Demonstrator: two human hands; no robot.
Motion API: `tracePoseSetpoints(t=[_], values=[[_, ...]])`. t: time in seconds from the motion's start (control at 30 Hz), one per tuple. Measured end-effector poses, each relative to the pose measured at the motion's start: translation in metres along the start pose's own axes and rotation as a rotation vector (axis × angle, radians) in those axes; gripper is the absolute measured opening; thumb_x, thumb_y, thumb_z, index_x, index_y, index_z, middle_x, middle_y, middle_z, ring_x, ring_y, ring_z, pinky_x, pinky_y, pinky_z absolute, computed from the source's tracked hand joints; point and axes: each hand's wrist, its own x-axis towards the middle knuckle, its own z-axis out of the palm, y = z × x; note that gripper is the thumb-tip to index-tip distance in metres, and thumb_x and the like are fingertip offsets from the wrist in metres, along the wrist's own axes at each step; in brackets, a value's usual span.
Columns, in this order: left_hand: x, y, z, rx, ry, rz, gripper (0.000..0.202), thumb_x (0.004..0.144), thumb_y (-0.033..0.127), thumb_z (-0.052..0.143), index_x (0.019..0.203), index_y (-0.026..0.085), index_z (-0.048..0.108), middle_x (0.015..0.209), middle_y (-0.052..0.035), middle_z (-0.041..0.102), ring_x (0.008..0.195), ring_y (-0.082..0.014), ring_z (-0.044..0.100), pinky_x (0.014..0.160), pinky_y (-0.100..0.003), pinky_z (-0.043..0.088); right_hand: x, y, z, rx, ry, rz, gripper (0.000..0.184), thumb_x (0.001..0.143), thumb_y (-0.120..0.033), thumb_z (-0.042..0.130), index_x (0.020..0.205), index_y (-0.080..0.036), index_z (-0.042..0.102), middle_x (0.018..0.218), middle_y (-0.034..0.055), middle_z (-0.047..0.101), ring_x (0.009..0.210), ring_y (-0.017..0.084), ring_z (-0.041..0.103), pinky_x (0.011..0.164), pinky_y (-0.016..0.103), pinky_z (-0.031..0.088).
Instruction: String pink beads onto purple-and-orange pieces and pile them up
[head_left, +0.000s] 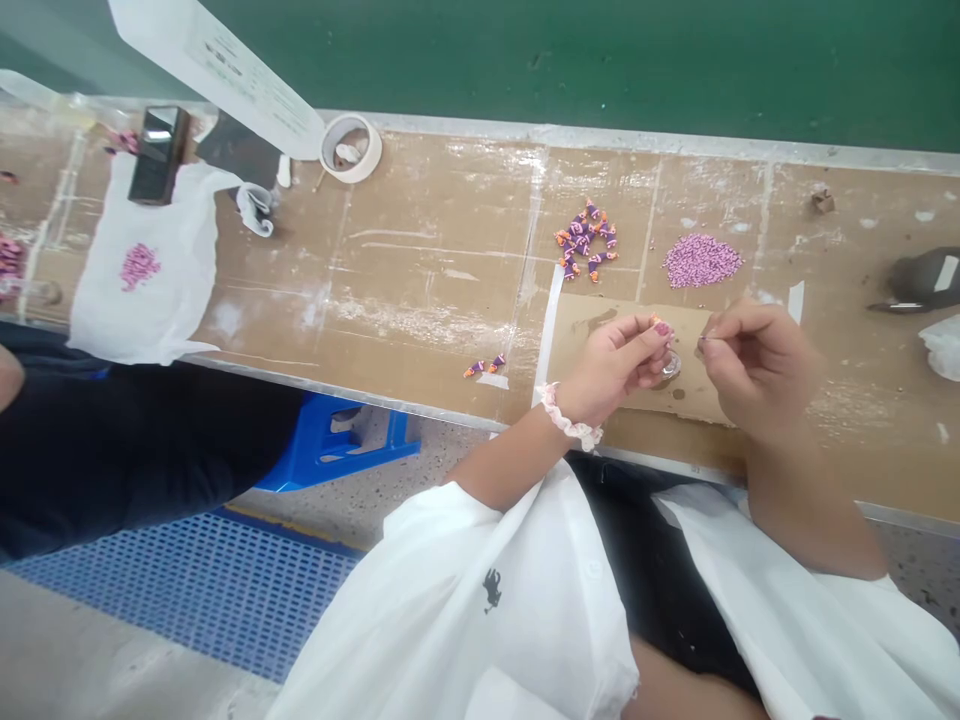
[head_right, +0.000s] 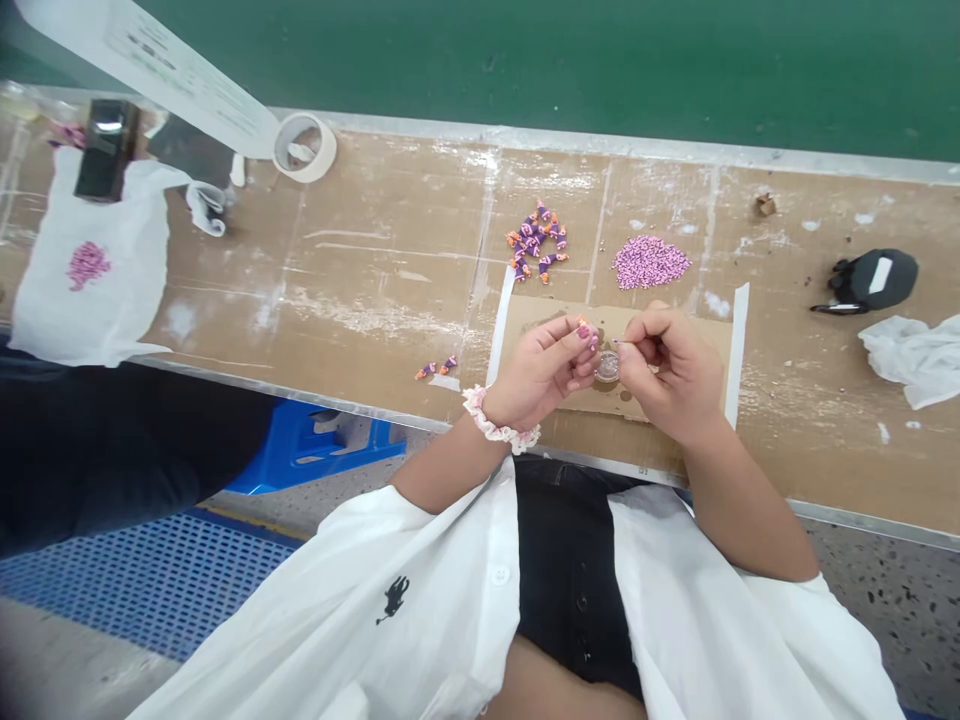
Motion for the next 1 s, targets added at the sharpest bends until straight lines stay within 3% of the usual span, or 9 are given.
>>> tracePoseSetpoints(t=[1.0], values=[[0.0024,-0.0045,-0.0037,-0.024,-0.048,-0.007,0.037,0.071,0.038,0.08,0.072,0.015,0.052,0.059,0.005,0.045,0.054,-0.0052,0.042,0.049,-0.017,0.033,0.0004,-0.0003,0.0052,-0.009,-0.018,0.052,0.013,0.078,-0.012,0.057,0.075,-0.024,0.052,0.06,-0.0056,0.044,0.052,0.01,0.039,0.049,0.025,0.033]])
